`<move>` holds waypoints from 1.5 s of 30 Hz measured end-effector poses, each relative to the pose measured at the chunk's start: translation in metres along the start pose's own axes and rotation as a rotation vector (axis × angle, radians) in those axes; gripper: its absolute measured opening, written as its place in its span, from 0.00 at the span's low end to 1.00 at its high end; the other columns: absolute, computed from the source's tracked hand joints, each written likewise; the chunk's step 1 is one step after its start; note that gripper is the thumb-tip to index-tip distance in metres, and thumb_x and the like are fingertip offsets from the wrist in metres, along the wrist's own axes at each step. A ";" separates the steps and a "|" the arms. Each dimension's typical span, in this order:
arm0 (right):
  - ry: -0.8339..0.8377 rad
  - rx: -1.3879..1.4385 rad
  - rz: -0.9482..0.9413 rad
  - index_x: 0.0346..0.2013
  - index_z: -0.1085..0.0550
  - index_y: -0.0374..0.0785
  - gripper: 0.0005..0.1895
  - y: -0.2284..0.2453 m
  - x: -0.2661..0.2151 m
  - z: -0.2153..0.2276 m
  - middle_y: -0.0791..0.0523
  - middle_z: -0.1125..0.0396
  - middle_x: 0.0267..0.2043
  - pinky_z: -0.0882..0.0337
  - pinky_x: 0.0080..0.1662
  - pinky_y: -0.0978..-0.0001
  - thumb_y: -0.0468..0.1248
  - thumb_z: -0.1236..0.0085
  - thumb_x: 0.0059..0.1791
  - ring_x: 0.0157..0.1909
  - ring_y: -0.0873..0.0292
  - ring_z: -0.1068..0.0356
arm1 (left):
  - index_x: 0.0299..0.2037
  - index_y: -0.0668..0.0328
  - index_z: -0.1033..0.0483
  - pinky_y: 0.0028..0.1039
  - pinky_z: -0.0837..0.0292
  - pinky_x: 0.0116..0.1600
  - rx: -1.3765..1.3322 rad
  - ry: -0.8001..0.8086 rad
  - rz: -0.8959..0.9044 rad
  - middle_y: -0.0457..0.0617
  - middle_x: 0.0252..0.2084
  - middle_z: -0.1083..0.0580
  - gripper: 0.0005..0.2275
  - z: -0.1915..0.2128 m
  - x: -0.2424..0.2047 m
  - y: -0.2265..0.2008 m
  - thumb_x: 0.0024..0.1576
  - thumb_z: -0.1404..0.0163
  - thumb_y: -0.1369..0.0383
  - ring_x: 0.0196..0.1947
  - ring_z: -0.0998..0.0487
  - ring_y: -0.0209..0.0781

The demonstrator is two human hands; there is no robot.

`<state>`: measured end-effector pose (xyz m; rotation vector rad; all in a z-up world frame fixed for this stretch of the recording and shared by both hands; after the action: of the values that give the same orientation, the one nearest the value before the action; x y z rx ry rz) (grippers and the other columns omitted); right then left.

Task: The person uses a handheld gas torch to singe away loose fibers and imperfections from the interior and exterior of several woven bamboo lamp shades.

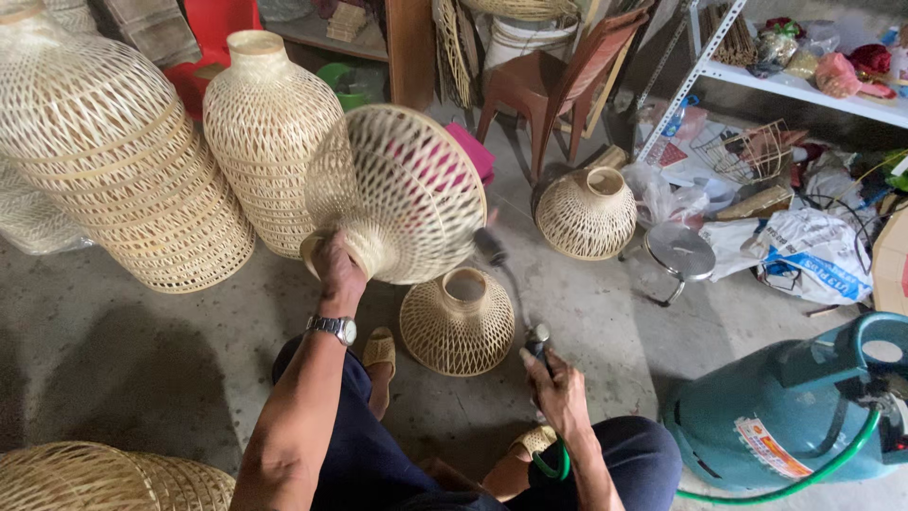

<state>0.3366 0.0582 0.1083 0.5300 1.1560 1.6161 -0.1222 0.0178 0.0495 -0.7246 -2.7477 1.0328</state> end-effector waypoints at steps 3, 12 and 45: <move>0.062 -0.015 0.049 0.53 0.24 0.43 0.22 0.001 0.000 -0.004 0.59 0.34 0.18 0.36 0.21 0.68 0.50 0.43 0.49 0.16 0.66 0.37 | 0.61 0.66 0.34 0.48 0.24 0.57 0.027 -0.032 -0.004 0.58 0.58 0.29 0.24 -0.001 -0.004 -0.006 0.62 0.50 0.55 0.56 0.25 0.54; 0.114 0.025 0.015 0.46 0.22 0.39 0.19 -0.002 -0.001 -0.008 0.59 0.37 0.16 0.38 0.20 0.69 0.50 0.43 0.50 0.15 0.65 0.39 | 0.61 0.68 0.35 0.48 0.25 0.60 -0.034 0.042 -0.003 0.56 0.58 0.30 0.24 0.007 0.003 0.004 0.60 0.47 0.61 0.58 0.27 0.55; 0.162 0.030 0.086 0.47 0.21 0.40 0.19 0.002 -0.010 -0.020 0.62 0.37 0.18 0.38 0.20 0.71 0.49 0.42 0.50 0.17 0.68 0.39 | 0.64 0.69 0.35 0.45 0.27 0.60 -0.036 0.002 -0.006 0.57 0.59 0.29 0.24 0.012 -0.008 0.013 0.62 0.48 0.61 0.57 0.26 0.52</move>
<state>0.3232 0.0405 0.1035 0.4807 1.2932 1.7438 -0.1133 0.0154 0.0322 -0.7221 -2.7721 0.9837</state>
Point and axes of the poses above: each hand's wrist, its own x-axis towards the middle knuckle, its own z-axis out of the back of the hand, y = z × x, the point moved 5 cm from there along x, towards the middle knuckle
